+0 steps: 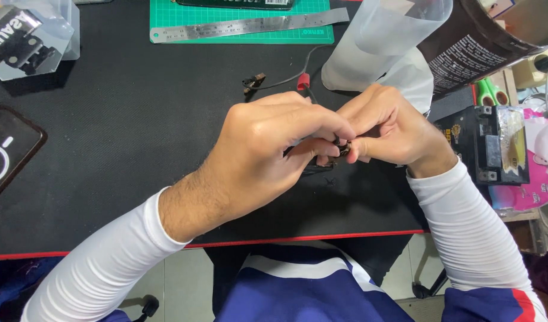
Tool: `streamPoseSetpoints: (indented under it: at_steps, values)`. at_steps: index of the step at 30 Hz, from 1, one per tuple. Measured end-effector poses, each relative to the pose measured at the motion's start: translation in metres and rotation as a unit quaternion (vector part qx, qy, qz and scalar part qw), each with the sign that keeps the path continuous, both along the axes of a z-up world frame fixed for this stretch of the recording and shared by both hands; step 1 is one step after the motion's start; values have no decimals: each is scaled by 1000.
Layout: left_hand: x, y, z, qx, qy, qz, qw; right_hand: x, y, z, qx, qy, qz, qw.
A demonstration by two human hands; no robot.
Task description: Filling a battery with fluid using a syringe, installing caps, cleaning the exterior, and applying a label.
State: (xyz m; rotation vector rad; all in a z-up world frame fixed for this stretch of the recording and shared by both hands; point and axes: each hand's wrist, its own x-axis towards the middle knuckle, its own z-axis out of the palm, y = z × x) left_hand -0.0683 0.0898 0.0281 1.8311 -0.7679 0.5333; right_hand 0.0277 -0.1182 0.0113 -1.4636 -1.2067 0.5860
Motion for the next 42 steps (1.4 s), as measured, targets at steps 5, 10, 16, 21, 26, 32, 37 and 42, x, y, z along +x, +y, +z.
streamPoseSetpoints:
  at_steps: [5, 10, 16, 21, 26, 32, 37, 42]
  values:
    - [-1, -2, -3, 27, -12, 12, 999, 1, 0, -6, 8, 26, 13, 1000]
    - [-1, -5, -1, 20, -7, 14, 1000, 4, -1, -5, -2, 11, 13, 1000]
    - [-10, -6, 3, 45, 17, 36, 998, 6, 0, -4, -8, -15, 34, 999]
    - [-9, -5, 2, 57, -27, 36, 997, 4, -1, -7, -2, -7, 21, 1000]
    - [-5, -6, -2, 67, -51, 22, 996, 2, -2, -9, 2, -13, 18, 1000]
    - [-5, -5, -1, 72, -8, 24, 997, 2, -2, -9, 14, -18, 18, 1000]
    - [-4, 2, -1, 102, 25, 19, 994, 3, -6, -6, -3, 11, 30, 999]
    - [-7, 18, 19, 127, 40, 43, 990, 1, -10, -1, -42, 17, 10, 999]
